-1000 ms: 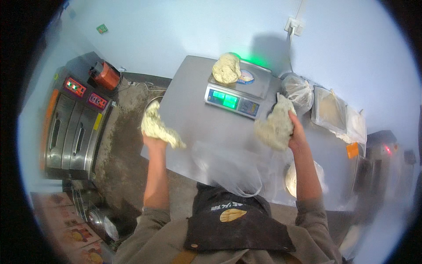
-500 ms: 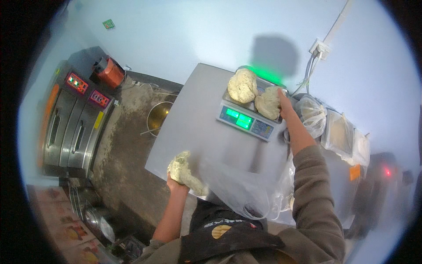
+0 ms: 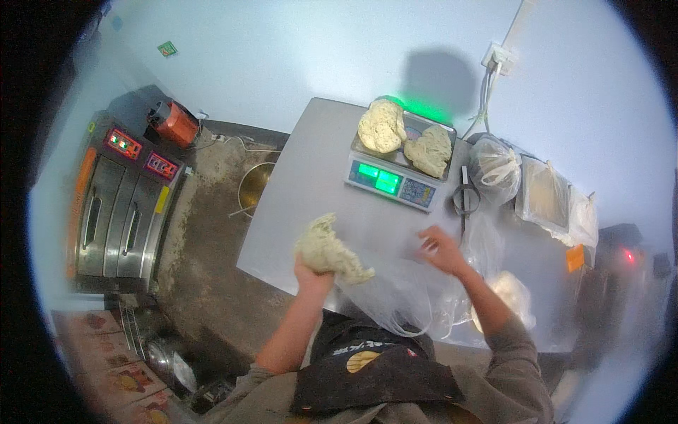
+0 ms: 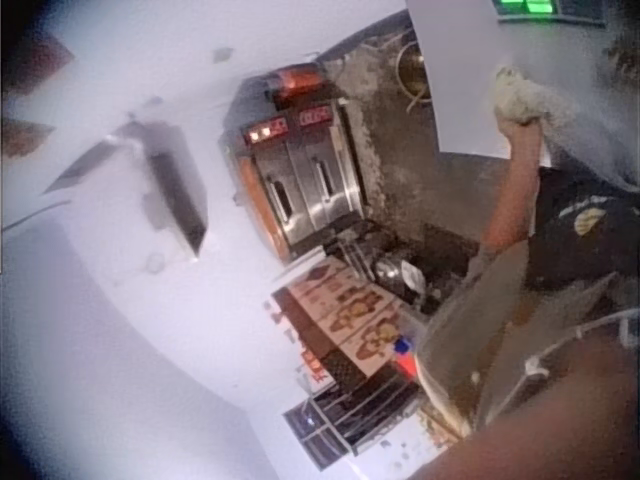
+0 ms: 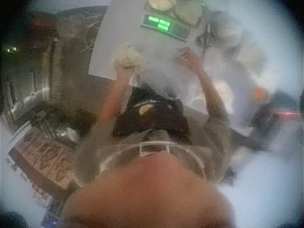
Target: The person cleans a stainless steel countertop with an orange scraper, then removes dough from plastic bags, weighs portions on a digital scale, and kneads the dough by hand. The person places weighed dough portions back on the counter.
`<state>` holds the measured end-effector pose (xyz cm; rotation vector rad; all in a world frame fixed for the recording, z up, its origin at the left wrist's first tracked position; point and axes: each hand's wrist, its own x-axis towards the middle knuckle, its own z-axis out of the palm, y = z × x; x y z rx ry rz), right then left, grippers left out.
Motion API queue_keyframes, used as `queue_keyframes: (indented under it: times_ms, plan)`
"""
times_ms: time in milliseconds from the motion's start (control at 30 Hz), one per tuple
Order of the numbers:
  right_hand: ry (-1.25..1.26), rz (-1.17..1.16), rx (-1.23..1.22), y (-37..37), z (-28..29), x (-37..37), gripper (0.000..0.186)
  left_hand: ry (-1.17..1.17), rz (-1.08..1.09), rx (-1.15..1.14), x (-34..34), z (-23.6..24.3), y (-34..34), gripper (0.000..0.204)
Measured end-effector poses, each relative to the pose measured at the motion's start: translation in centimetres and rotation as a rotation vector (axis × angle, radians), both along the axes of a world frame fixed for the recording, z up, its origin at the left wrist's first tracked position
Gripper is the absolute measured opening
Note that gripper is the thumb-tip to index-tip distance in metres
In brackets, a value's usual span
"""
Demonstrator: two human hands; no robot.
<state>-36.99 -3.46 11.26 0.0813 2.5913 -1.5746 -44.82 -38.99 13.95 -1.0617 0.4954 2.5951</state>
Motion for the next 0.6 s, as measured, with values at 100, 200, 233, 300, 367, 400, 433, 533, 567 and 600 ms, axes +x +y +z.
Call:
queue_keyframes:
  times_ms: [100,200,233,300,367,400,433,533,567,600]
  plan:
    - [-0.011,0.168,-0.051,-4.4,3.4,4.5,0.097,0.087,-0.06,0.086,2.1,1.9,4.0,0.057]
    - [0.064,0.1,-0.295,-7.6,6.1,6.4,0.123,0.117,-0.112,0.164,5.2,3.3,7.9,0.057]
    - [0.09,0.041,-0.465,-8.3,6.7,6.7,0.131,0.146,-0.131,0.208,6.4,3.6,9.0,0.057]
    - [0.119,-0.069,-0.746,-8.8,7.8,7.4,0.141,0.217,-0.216,0.236,8.2,4.3,10.0,0.057]
    - [0.125,-0.182,-0.973,-7.9,8.7,8.4,0.146,0.298,-0.355,0.207,9.8,4.9,10.5,0.055]
    - [0.131,-0.202,-0.998,-7.5,9.0,8.7,0.145,0.265,-0.442,0.221,10.8,5.2,10.6,0.054]
    - [0.147,-0.214,-1.021,-6.9,9.3,8.9,0.145,0.247,-0.528,0.239,11.5,5.5,10.6,0.053]
    - [0.124,-0.141,-1.035,-5.7,9.7,10.0,0.143,0.244,-0.789,0.265,13.7,6.4,10.8,0.052]
    - [0.113,-0.098,-1.032,-5.4,9.7,10.3,0.142,0.283,-0.874,0.288,14.1,6.6,10.9,0.052]
    - [0.114,-0.088,-0.996,-5.2,9.6,10.6,0.142,0.285,-0.931,0.362,14.3,6.7,11.2,0.052]
